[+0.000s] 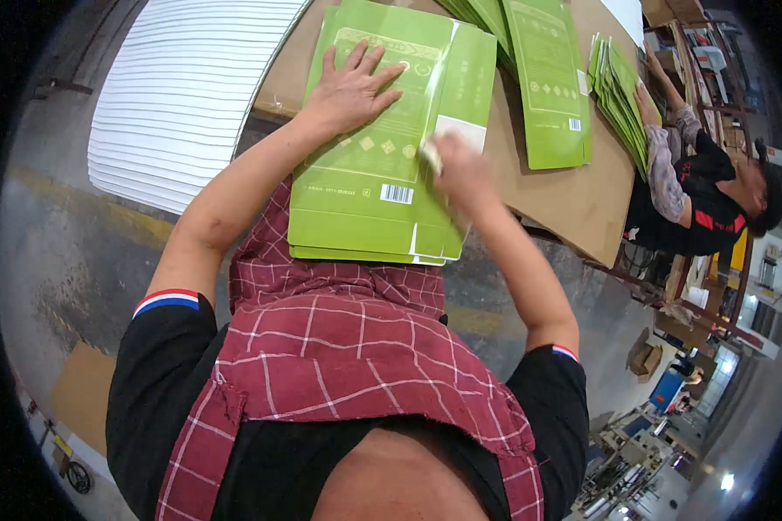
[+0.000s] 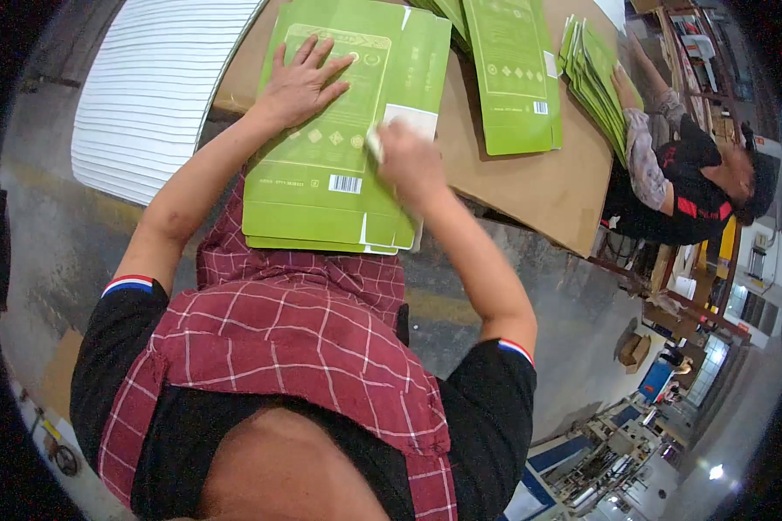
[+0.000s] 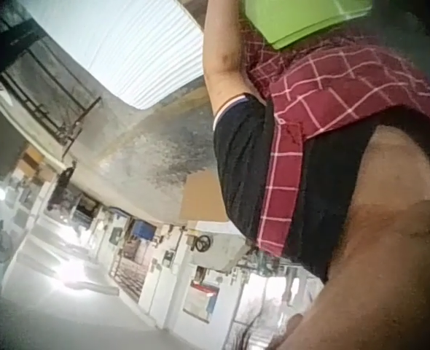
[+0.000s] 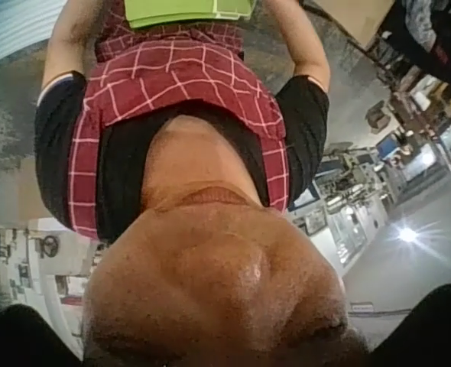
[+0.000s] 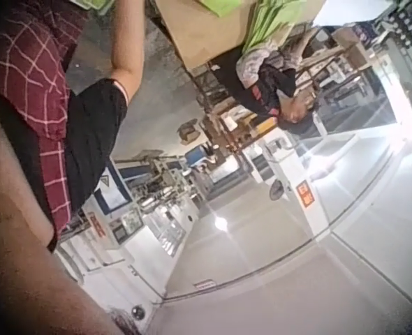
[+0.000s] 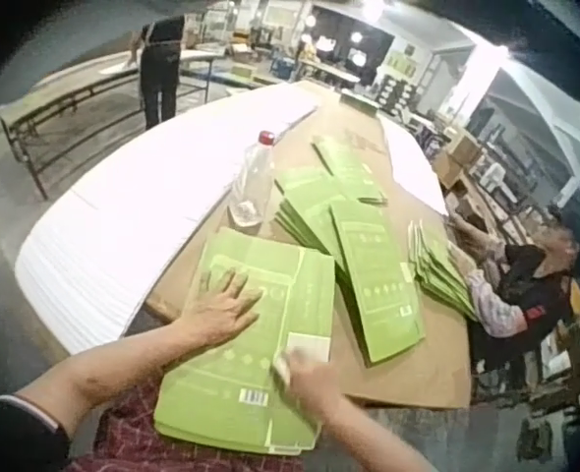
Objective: Cleaning green cardboard boxes with a cloth and cleaning liquid.
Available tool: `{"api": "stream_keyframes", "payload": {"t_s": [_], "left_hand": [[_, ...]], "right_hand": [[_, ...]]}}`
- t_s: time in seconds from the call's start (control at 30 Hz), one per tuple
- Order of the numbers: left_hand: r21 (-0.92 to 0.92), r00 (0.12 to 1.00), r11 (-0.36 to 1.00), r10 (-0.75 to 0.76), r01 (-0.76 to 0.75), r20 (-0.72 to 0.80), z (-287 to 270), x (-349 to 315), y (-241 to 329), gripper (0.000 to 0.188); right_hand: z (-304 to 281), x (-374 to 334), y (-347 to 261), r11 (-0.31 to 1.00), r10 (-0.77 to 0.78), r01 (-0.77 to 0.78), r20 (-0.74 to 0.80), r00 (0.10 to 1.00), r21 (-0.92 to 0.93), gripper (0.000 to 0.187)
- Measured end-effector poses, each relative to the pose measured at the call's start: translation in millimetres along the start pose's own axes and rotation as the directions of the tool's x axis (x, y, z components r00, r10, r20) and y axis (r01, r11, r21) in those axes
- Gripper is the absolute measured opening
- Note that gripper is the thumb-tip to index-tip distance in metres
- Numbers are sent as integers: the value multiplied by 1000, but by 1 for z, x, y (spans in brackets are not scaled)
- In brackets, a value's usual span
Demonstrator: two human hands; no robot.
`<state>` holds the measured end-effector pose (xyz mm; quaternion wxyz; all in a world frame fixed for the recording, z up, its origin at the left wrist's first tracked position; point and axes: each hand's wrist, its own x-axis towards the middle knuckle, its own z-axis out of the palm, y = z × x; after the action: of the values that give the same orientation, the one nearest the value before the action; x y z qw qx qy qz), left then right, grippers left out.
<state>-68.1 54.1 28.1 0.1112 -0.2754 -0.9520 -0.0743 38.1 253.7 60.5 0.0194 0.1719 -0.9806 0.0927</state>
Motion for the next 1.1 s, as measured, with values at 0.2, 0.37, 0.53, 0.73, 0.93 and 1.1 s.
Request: {"api": "stream_keyframes", "payload": {"t_s": [0.2,0.37,0.53,0.73,0.93,1.1], "left_hand": [[-33,998,999,-15,17,58,-1,5,7,46],[-102,992,993,-55,67,110,-1,-2,1,46],[-59,988,996,-60,69,139,-10,1,2,45],[-44,997,998,-46,49,57,2,4,2,45],[-42,995,998,-45,49,89,6,3,2,45],[-28,993,997,-72,75,91,2,2,2,45]], "right_hand": [[10,125,56,960,191,-225,-196,962,-167,21],[15,75,21,937,-58,-52,-300,952,-346,32],[3,-42,-39,980,-90,59,-161,983,-191,28],[6,-37,-36,982,-47,12,-181,982,-191,25],[8,-17,-28,971,-75,16,-242,967,-237,26],[14,-47,-47,978,-72,18,-252,965,-210,28]]}}
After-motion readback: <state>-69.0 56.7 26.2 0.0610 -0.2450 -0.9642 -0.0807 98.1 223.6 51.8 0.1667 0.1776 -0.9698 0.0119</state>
